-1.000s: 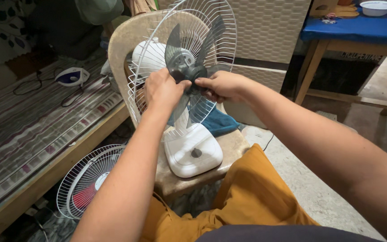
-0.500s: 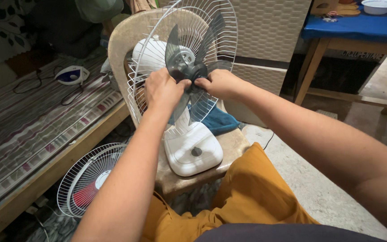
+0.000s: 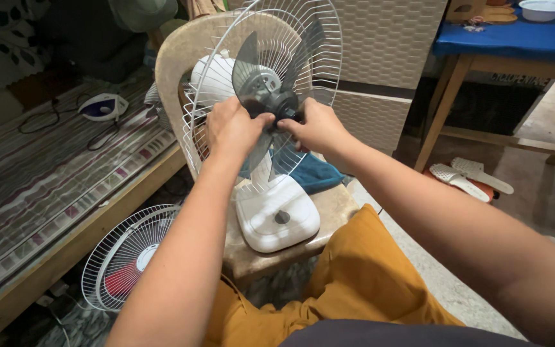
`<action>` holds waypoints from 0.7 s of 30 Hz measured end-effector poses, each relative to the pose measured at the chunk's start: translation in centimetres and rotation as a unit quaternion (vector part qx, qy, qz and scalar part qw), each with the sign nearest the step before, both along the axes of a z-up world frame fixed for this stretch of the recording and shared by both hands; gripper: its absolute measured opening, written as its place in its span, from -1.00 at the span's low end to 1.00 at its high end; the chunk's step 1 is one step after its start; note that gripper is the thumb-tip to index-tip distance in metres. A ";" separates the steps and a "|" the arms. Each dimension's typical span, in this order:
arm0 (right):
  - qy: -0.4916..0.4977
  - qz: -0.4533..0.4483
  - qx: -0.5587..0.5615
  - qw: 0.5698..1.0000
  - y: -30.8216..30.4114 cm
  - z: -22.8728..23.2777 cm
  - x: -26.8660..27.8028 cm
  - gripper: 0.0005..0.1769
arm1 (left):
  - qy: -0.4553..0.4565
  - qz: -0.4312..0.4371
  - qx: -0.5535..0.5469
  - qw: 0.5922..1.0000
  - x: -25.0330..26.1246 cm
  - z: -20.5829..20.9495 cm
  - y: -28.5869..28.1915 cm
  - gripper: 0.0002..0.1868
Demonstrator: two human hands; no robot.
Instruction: The person assembles a white electric fan by hand. They attach the fan blade to the motor shaft, secure it with a nut, wipe the base with a cloth, and then fit the front wire cage onto the fan head.
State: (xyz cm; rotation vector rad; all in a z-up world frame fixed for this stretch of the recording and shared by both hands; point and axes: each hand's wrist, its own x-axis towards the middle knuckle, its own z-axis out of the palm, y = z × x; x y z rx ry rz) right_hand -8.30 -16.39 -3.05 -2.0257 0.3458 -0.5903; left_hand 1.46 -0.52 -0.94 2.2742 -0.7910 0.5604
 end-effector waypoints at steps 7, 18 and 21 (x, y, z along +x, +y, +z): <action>-0.133 -0.012 -0.293 0.947 -0.7 -0.6 0.5 -0.61 | 0.006 -0.012 -0.022 1.000 -0.2 0.1 -0.6 -0.50; -0.086 -0.039 -0.377 0.921 0.0 -2.1 0.2 -0.68 | -0.017 -0.022 -0.026 0.999 -0.3 0.1 -0.6 -0.55; -0.074 -0.044 -0.397 0.914 0.3 -2.2 0.2 -0.67 | -0.001 -0.035 -0.026 0.999 -0.4 -0.1 -0.2 -0.59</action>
